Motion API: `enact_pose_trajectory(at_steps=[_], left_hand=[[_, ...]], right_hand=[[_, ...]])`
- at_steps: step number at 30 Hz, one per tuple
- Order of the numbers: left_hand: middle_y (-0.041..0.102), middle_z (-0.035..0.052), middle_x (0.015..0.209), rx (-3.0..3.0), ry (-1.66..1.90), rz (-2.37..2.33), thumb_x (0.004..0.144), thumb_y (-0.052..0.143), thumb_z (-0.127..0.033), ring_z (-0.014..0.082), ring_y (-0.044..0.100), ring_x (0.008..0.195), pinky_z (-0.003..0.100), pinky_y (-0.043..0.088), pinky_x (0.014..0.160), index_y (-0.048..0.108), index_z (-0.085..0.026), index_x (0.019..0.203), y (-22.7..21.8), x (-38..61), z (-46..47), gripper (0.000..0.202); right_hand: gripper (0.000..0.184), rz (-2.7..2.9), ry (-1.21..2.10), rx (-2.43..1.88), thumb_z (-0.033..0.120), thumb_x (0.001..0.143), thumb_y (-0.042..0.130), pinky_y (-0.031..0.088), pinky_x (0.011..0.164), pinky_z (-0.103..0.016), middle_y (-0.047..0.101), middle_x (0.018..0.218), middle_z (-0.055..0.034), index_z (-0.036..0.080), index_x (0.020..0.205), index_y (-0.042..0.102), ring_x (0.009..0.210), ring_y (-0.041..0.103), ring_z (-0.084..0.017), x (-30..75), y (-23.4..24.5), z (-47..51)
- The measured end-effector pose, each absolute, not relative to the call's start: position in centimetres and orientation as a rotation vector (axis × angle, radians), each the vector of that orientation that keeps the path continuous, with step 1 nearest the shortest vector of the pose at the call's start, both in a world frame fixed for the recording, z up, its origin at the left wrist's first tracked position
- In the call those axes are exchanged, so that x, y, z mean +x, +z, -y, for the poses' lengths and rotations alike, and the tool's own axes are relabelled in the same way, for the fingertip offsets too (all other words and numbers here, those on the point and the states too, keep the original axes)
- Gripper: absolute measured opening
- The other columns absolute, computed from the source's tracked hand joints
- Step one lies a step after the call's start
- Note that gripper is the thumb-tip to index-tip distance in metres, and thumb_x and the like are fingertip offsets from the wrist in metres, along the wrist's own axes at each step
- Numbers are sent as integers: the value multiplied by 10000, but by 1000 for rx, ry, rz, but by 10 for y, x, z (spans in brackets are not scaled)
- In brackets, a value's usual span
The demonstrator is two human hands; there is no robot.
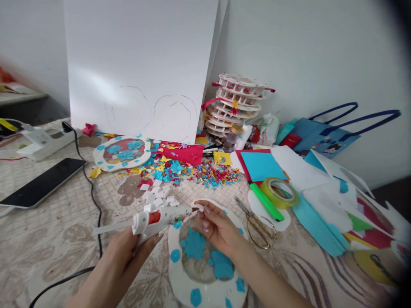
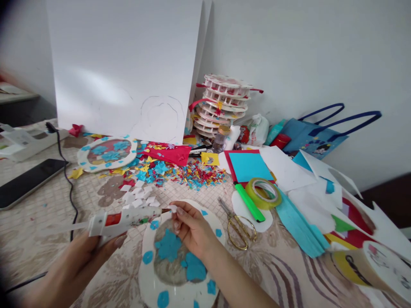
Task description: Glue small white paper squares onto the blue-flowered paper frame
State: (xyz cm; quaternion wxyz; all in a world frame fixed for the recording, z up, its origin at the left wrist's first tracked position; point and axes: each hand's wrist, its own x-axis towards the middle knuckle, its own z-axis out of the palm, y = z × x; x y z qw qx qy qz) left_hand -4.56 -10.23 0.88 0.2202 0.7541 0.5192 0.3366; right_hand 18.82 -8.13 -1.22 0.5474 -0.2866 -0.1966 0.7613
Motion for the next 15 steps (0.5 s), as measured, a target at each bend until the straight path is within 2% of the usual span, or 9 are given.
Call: enact_pose_trajectory(at_steps=[6,12,15], left_hand=[[641,-9,662,2138,826,-1325,893,465,-354,161,596,614,239,484,579,576,-209,768,19,-40,104,221],[662,-8,732,2154,843,-1322,884,486,-340,165,608,640,240,480,584,593,-213,912,18,-43,103,169],[648,-14,679,2106,877,-1375,866,509,-347,156,587,590,241,470,546,599,-207,816,12,-45,103,173]], right_hand=[[263,463,1812,-672,202,674,794,407,461,-113,612,607,24,148,911,692,497,504,-34,188,-13,80],[278,467,1814,-670,212,674,793,416,467,-128,622,639,16,143,921,687,501,506,-38,189,-12,81],[273,475,1808,-677,216,674,791,413,456,-133,625,648,13,141,916,688,491,499,-38,189,-11,82]])
